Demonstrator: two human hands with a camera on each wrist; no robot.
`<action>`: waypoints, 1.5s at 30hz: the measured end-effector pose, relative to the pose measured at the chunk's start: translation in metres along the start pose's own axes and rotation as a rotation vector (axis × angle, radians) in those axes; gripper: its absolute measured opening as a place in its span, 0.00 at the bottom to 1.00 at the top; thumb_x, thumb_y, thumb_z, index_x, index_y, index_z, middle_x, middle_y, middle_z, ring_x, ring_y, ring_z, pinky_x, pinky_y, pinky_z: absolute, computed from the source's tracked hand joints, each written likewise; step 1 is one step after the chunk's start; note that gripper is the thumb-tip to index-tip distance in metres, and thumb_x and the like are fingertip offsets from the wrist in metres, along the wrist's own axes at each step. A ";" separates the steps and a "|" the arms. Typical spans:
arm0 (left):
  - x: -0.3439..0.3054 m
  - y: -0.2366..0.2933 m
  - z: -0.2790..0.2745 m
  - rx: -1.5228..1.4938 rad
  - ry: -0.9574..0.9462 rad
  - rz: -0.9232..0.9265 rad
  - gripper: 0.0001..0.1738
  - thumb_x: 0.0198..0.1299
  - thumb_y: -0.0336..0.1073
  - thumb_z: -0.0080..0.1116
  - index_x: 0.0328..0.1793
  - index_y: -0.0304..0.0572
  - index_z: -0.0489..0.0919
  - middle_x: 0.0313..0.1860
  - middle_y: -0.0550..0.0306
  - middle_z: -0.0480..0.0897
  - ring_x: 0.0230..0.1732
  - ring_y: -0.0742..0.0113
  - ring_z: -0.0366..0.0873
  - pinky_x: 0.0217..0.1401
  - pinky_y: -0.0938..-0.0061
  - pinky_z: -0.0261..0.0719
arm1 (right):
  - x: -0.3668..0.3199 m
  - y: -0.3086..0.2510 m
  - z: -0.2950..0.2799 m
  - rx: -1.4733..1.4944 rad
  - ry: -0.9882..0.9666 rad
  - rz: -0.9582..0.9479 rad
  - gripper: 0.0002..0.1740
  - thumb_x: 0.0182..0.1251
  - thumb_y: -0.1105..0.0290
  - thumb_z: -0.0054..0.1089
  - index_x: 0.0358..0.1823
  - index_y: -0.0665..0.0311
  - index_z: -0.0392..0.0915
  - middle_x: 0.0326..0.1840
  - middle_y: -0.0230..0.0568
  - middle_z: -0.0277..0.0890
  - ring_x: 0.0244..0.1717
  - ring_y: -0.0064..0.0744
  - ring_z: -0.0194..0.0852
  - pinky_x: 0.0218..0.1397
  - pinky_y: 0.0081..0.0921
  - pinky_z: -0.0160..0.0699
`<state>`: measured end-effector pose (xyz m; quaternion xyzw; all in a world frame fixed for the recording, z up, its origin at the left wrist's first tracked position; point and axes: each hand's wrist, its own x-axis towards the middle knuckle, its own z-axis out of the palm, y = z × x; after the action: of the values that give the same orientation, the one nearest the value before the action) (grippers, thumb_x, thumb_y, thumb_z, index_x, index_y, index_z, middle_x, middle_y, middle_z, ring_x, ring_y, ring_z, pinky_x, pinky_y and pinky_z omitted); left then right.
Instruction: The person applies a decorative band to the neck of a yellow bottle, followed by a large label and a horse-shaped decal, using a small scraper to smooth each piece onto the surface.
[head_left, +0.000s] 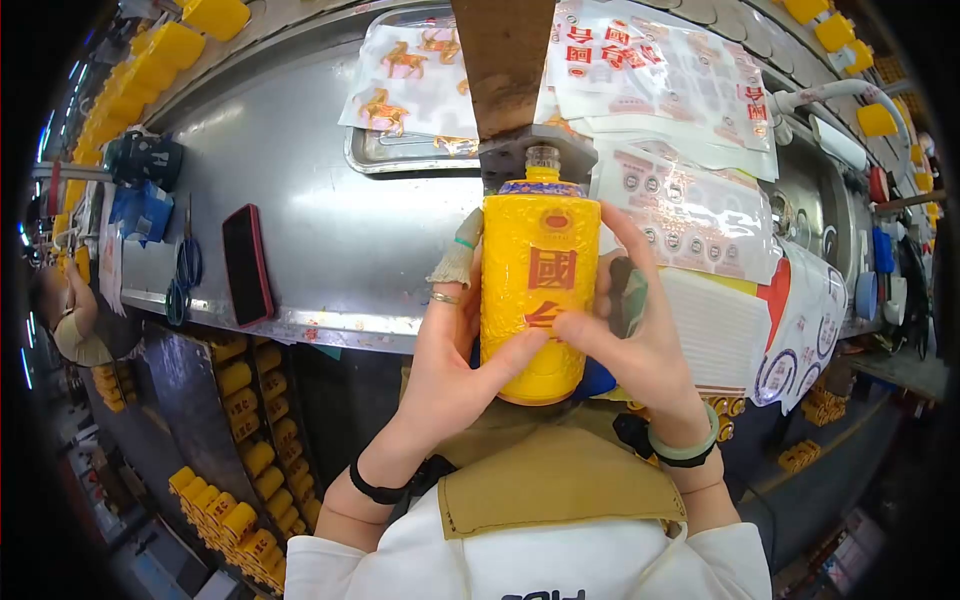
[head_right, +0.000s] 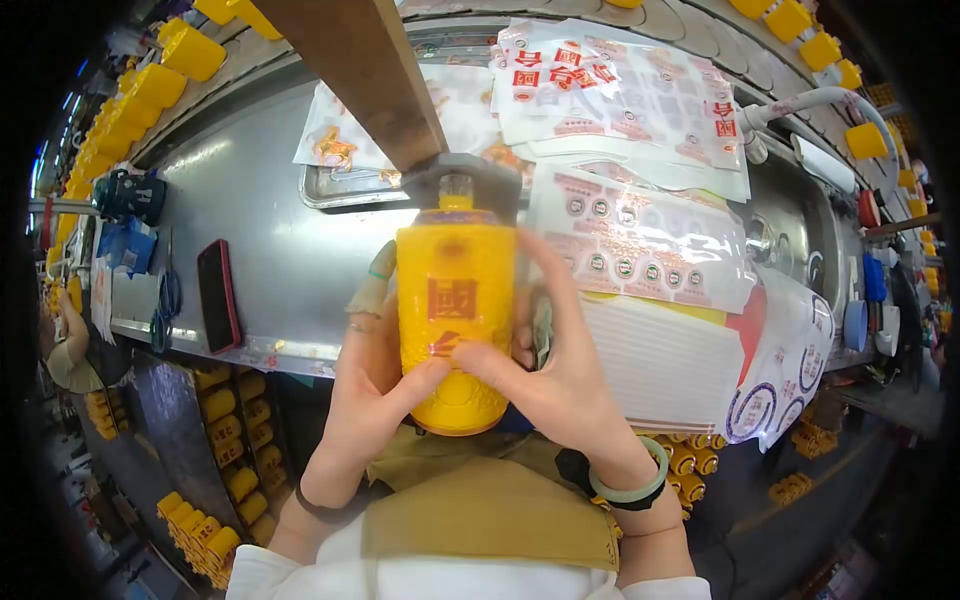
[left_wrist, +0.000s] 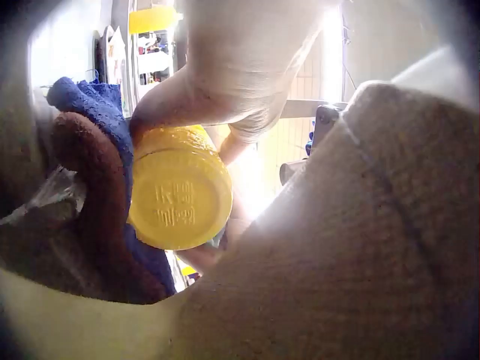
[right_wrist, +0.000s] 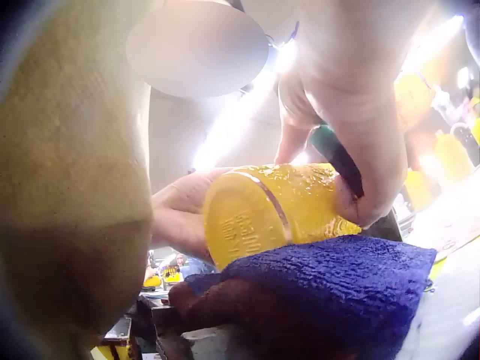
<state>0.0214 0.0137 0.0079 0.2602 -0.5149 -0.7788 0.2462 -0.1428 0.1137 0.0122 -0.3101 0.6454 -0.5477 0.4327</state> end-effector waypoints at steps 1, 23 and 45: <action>0.000 0.000 0.000 0.000 0.002 -0.003 0.49 0.67 0.23 0.64 0.87 0.34 0.46 0.82 0.45 0.61 0.81 0.56 0.62 0.83 0.60 0.61 | 0.000 0.000 0.001 -0.038 0.003 -0.023 0.55 0.60 0.67 0.80 0.84 0.63 0.52 0.37 0.24 0.62 0.35 0.14 0.59 0.37 0.14 0.60; -0.013 -0.005 0.001 0.035 -0.040 -0.004 0.61 0.59 0.26 0.74 0.88 0.35 0.41 0.83 0.44 0.58 0.82 0.56 0.60 0.82 0.59 0.61 | 0.003 -0.018 -0.020 0.185 -0.017 0.028 0.41 0.71 0.76 0.63 0.82 0.69 0.54 0.64 0.38 0.66 0.61 0.22 0.66 0.66 0.23 0.68; -0.023 -0.031 0.000 0.464 0.105 0.113 0.61 0.45 0.34 0.86 0.83 0.35 0.58 0.72 0.44 0.70 0.72 0.53 0.72 0.74 0.60 0.73 | 0.019 -0.030 -0.028 -0.823 -0.135 -1.046 0.16 0.53 0.75 0.68 0.45 0.56 0.87 0.46 0.29 0.82 0.37 0.28 0.81 0.40 0.26 0.79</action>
<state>0.0347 0.0400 -0.0176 0.3209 -0.6804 -0.6099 0.2493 -0.1784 0.1028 0.0380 -0.7557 0.5378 -0.3739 -0.0039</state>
